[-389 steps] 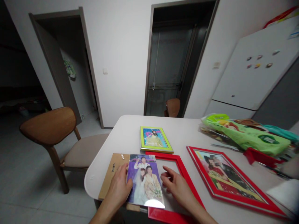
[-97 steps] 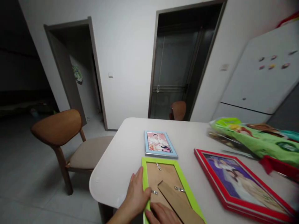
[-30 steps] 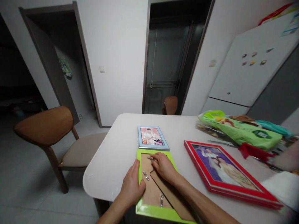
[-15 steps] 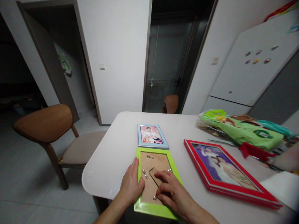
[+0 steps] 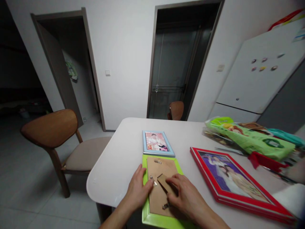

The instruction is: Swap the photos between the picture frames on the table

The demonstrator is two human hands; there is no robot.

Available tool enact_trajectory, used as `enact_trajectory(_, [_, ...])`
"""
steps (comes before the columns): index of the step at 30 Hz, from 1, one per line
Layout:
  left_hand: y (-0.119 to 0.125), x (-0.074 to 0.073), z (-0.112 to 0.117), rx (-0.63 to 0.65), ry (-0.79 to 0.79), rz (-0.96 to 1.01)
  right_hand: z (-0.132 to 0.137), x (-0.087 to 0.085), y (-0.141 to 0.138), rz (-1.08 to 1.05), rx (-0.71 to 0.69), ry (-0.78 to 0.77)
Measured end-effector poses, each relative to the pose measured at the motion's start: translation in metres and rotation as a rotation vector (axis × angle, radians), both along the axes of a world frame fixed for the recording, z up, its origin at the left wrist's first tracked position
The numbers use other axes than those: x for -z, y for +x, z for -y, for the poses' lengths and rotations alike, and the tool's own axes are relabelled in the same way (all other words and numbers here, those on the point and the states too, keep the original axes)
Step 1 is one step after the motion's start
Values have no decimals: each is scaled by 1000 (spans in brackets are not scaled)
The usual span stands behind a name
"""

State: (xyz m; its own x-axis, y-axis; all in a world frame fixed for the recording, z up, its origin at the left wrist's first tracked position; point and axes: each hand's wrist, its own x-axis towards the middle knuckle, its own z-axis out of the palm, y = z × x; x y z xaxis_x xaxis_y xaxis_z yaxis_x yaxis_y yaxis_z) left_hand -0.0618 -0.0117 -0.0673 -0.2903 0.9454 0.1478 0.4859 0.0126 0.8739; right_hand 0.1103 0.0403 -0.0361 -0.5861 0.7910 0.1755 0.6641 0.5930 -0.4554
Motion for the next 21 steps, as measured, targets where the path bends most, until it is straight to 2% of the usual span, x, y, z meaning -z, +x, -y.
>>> enact_trajectory(4, [10, -12, -4, -37, 100, 355, 8, -23, -7, -43, -5, 43])
enact_trajectory(6, [9, -16, -3, -10, 91, 454, 11, -30, -11, -104, -41, 46])
enact_trajectory(8, [0, -19, 1, 2, 74, 514, 9, -30, -10, -176, -41, 50])
enact_trajectory(11, [-30, -21, 13, -20, 43, 576, -5, -16, 4, -178, 81, 58])
enact_trajectory(16, [-82, -18, 35, -86, -79, 553, -29, 16, 29, 76, 270, -4])
enact_trajectory(21, [-94, -9, 36, -147, -144, 388, -34, 23, 32, 119, 292, -34])
